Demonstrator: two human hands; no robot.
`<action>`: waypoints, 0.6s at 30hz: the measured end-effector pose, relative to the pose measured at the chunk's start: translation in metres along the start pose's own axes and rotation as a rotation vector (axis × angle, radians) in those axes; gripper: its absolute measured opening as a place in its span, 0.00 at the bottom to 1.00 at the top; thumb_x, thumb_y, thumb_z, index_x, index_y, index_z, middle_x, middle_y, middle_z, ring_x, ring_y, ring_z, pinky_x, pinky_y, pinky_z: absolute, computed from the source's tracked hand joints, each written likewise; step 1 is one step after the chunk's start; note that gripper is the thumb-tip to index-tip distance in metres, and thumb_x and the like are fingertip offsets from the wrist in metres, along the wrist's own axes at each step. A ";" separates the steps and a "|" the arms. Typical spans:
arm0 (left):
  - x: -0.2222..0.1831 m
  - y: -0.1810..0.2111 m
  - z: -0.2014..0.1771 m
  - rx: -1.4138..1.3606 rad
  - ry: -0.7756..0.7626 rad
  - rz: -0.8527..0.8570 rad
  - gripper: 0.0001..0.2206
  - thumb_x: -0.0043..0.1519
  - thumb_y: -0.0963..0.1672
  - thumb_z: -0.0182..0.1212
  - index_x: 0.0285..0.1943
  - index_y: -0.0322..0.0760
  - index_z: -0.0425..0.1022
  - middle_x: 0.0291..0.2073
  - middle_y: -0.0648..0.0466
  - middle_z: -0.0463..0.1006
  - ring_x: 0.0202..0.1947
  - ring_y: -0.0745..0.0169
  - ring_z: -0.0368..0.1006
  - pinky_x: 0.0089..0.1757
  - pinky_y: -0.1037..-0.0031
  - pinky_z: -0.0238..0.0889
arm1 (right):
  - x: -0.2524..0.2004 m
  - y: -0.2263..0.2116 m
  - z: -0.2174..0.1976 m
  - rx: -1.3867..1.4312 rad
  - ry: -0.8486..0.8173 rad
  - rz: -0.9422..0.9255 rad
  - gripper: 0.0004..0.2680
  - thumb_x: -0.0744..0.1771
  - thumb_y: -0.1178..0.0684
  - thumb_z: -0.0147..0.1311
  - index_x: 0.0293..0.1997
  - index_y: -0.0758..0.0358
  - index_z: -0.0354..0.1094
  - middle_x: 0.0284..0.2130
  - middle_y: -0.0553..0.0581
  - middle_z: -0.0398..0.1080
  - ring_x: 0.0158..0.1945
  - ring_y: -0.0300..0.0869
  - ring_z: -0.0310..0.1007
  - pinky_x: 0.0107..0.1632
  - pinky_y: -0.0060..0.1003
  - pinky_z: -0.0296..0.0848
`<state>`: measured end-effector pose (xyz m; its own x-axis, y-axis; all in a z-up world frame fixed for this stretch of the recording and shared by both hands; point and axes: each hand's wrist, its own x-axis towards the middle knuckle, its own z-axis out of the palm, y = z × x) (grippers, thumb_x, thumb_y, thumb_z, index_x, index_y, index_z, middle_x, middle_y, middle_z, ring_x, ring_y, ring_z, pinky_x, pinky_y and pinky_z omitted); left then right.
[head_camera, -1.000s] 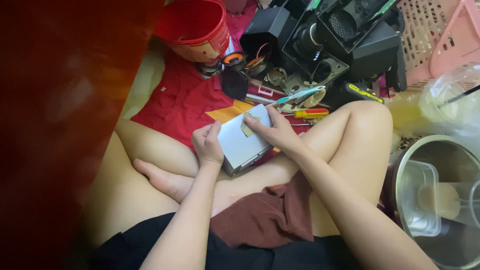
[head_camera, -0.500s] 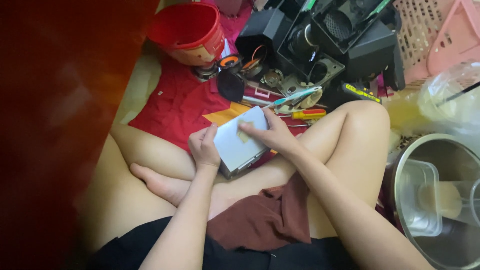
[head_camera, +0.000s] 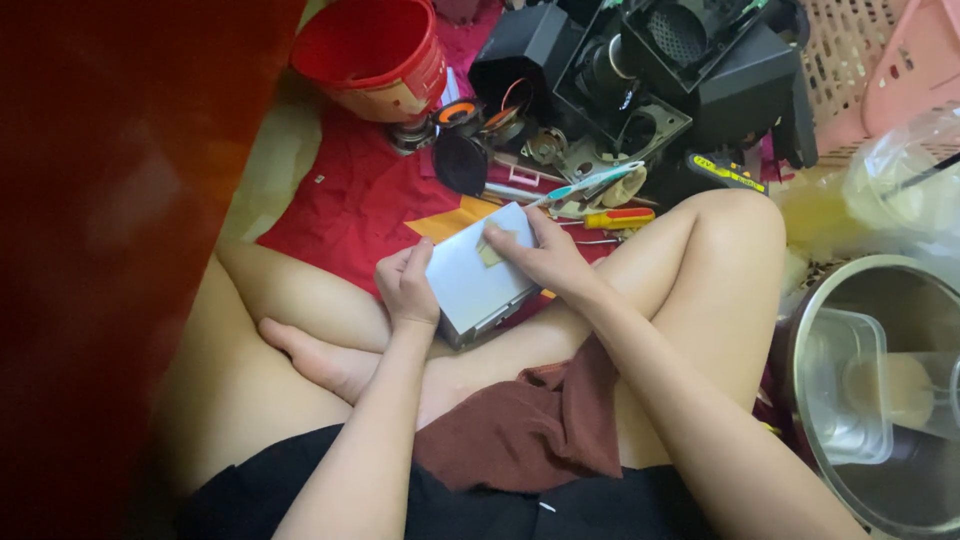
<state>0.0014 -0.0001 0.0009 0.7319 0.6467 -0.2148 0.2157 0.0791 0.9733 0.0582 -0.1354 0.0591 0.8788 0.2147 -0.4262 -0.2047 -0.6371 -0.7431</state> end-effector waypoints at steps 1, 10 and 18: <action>-0.001 -0.001 0.000 0.001 -0.003 -0.001 0.17 0.49 0.47 0.53 0.07 0.45 0.57 0.08 0.66 0.52 0.16 0.71 0.53 0.24 0.83 0.48 | 0.000 0.003 0.001 0.001 0.001 0.002 0.20 0.59 0.37 0.52 0.50 0.54 0.63 0.39 0.62 0.68 0.50 0.52 0.66 0.52 0.45 0.63; 0.001 -0.002 -0.001 0.021 0.006 -0.055 0.17 0.49 0.47 0.53 0.07 0.44 0.61 0.06 0.57 0.55 0.16 0.68 0.53 0.25 0.82 0.49 | 0.008 0.008 0.002 -0.061 0.008 0.029 0.16 0.63 0.35 0.42 0.49 0.46 0.63 0.40 0.60 0.68 0.52 0.51 0.64 0.54 0.46 0.61; -0.001 0.004 -0.001 -0.020 -0.010 -0.022 0.17 0.50 0.47 0.53 0.07 0.44 0.59 0.06 0.61 0.56 0.16 0.69 0.53 0.24 0.83 0.49 | -0.006 -0.013 -0.006 -0.011 -0.082 -0.014 0.34 0.48 0.40 0.67 0.54 0.63 0.56 0.45 0.69 0.64 0.54 0.56 0.62 0.54 0.46 0.61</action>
<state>0.0012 0.0001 0.0053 0.7336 0.6369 -0.2371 0.2193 0.1083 0.9696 0.0580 -0.1328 0.0741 0.8433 0.2830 -0.4569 -0.1875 -0.6419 -0.7436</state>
